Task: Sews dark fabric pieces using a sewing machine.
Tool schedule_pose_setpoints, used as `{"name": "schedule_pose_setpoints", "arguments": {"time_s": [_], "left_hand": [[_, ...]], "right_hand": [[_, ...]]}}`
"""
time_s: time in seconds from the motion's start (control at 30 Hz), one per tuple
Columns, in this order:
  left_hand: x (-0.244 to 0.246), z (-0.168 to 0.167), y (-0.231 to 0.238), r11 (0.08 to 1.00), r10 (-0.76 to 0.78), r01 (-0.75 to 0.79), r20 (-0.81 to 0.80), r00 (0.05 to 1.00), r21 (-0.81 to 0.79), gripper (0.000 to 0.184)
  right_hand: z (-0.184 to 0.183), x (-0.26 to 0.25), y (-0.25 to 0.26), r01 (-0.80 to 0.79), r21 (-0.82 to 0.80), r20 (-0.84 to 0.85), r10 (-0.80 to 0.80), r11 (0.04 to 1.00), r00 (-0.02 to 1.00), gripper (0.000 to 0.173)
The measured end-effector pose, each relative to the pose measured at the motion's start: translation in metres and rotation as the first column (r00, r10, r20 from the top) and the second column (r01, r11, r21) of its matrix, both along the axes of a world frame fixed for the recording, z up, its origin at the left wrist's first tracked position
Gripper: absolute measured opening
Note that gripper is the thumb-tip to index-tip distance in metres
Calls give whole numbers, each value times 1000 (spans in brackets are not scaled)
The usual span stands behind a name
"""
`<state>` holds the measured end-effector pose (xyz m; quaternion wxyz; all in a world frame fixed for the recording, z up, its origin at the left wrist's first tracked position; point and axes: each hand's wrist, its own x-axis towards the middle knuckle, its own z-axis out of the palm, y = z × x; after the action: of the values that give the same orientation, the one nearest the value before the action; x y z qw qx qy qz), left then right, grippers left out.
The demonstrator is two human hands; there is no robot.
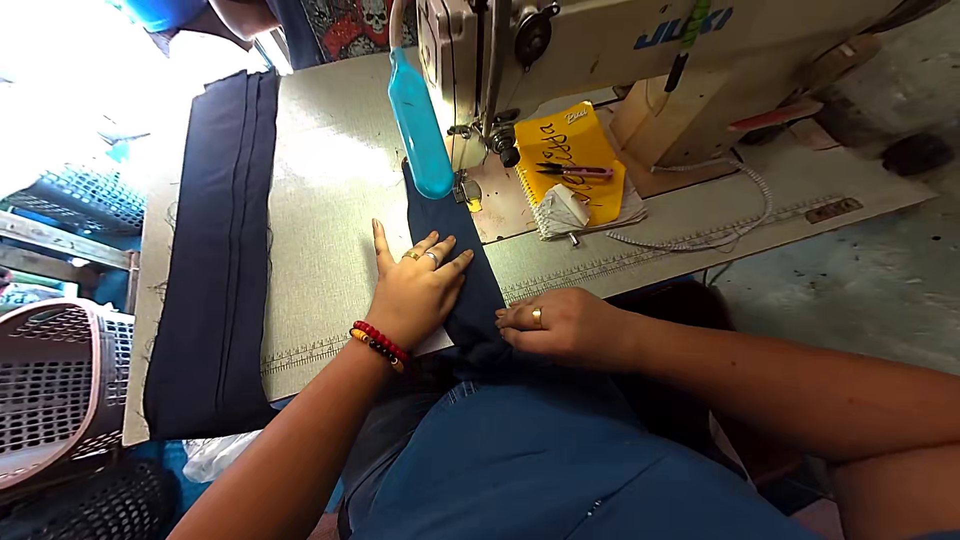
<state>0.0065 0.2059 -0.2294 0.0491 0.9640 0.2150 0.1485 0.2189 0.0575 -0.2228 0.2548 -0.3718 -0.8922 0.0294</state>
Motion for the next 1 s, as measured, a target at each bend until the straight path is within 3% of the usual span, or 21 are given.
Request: {"name": "schedule_pose_setpoints", "arguments": {"time_s": [0.4,0.53,0.63,0.67,0.73,0.8,0.87,0.93,1.0], "left_hand": [[23,3,70,998,22,-27,-94,995,-49,41],[30,-2,100,996,90,-89,-128,988,17,40],[23,10,88,980,177,-179,30,984,88,36],[15,15,74,981,174,-185,148,973,62,34],[-14,29,24,983,167,-126,353,921,-136,28],[-57,27,-44,881,225,12,441,869,-473,18],[-92,5,-95,605,274,109,335,902,-789,15],[-107,-20,-113,385,291,-62,57,955,-921,18],[-103,-41,-113,319,366,-311,-186,912,-895,27]], "right_hand": [[-8,12,61,118,90,9,-119,989,993,20],[-12,9,87,198,85,-8,-199,976,980,20],[-9,3,84,312,-15,-4,-312,950,950,26],[-8,1,73,358,-52,-37,-360,932,932,28],[-7,-3,30,402,-118,-136,-415,908,899,28],[-22,-3,-22,323,-196,-306,-371,926,877,23],[-41,-1,-61,225,-300,-405,-337,927,850,23],[-48,-1,-74,231,-356,-420,-376,906,826,23],[-54,-4,-70,291,-436,-349,-457,852,818,23]]}}
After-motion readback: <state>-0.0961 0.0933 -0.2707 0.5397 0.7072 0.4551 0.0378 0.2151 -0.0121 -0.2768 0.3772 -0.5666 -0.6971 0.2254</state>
